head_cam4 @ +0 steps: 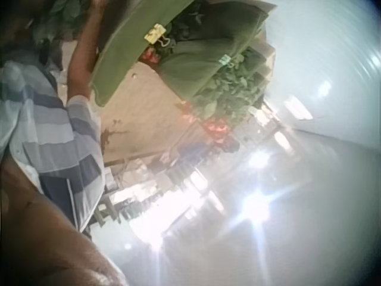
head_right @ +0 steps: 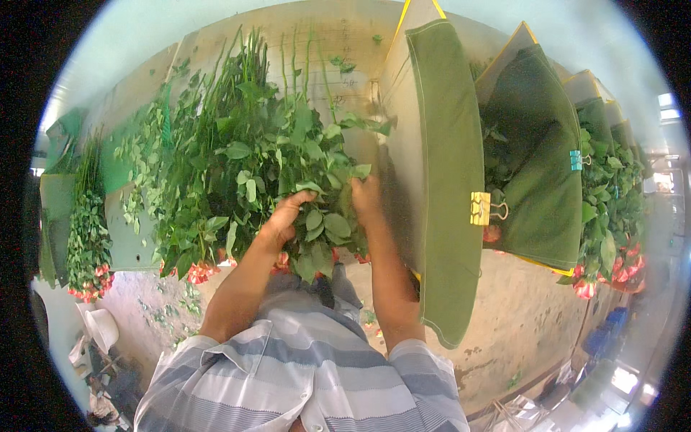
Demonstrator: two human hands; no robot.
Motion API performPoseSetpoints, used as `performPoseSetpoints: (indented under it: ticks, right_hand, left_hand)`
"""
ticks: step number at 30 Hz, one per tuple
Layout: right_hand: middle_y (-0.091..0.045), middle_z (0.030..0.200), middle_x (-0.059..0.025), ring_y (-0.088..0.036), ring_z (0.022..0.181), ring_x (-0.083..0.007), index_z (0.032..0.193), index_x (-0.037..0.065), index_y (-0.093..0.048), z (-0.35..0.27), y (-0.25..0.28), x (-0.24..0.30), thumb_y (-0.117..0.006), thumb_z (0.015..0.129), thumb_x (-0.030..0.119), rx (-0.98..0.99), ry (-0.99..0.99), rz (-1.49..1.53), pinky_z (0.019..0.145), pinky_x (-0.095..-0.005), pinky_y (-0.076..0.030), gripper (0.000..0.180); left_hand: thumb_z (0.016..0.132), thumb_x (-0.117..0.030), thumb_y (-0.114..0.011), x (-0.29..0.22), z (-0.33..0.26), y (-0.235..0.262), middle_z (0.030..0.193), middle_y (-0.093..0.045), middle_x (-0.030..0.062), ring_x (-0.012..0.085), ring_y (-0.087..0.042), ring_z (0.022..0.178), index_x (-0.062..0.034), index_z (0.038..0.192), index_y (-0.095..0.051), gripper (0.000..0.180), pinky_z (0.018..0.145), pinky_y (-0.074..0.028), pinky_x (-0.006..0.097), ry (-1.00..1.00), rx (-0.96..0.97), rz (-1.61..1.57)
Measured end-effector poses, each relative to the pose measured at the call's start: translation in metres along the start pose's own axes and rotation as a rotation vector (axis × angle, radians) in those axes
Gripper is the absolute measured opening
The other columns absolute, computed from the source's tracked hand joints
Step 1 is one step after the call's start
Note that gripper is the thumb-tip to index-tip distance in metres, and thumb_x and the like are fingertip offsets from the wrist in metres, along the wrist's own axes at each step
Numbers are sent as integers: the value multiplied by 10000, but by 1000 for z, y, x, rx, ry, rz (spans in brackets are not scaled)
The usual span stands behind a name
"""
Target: The person gathers green leafy stems and pink roses from a table, bundles them by hand, and places the assembled bunches into green paper-wrapped containers. The person repeats this process several times, moving completed bundles aside.
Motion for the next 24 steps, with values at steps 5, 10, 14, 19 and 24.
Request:
performPoseSetpoints:
  ticks: [5,10,14,19,24]
  right_hand:
    - [-595,917,-101,-547,768,-196,991,-19,-571,12,21,-21,-555,813,134,-122,45,-202,679,-378,-430,236]
    - [-602,869,-114,-558,762,-228,973,-13,-582,12,15,-19,-573,823,178,-172,-37,-436,690,-379,-428,243]
    - [-624,829,-159,-593,761,-292,934,-21,-605,34,-15,-41,-580,793,184,-111,13,-394,697,-400,-447,250]
    - [-642,826,-187,-614,777,-357,882,4,-633,24,-48,-16,-592,735,185,-71,107,-511,682,-402,-465,236]
    - [-635,774,-205,-617,735,-382,870,8,-636,19,-63,-14,-606,710,180,-28,253,-390,655,-432,-472,237]
  left_hand:
    - [795,-250,-645,-21,-19,-2,894,-646,68,197,-624,777,-63,1010,-612,287,721,-520,341,-33,63,-1]
    - [783,-231,-687,-50,-49,17,884,-638,28,144,-607,747,-64,997,-613,282,695,-498,279,-195,25,-40]
    - [776,-222,-691,-60,-75,18,941,-625,57,176,-605,796,-56,1079,-559,370,724,-497,318,-211,-72,60]
    - [799,-183,-678,-62,-87,20,972,-621,41,152,-591,849,-40,1081,-572,333,751,-485,300,-300,-123,128]
    - [815,-183,-660,-48,-72,20,939,-633,42,154,-600,830,-43,1030,-596,265,747,-484,301,-276,-105,70]
Point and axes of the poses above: each hand's wrist, its own z-axis towards the middle knuckle, its own y-axis out of the back of the hand, x = y × z, the point moved 4 cm from there along z, towards the middle knuckle
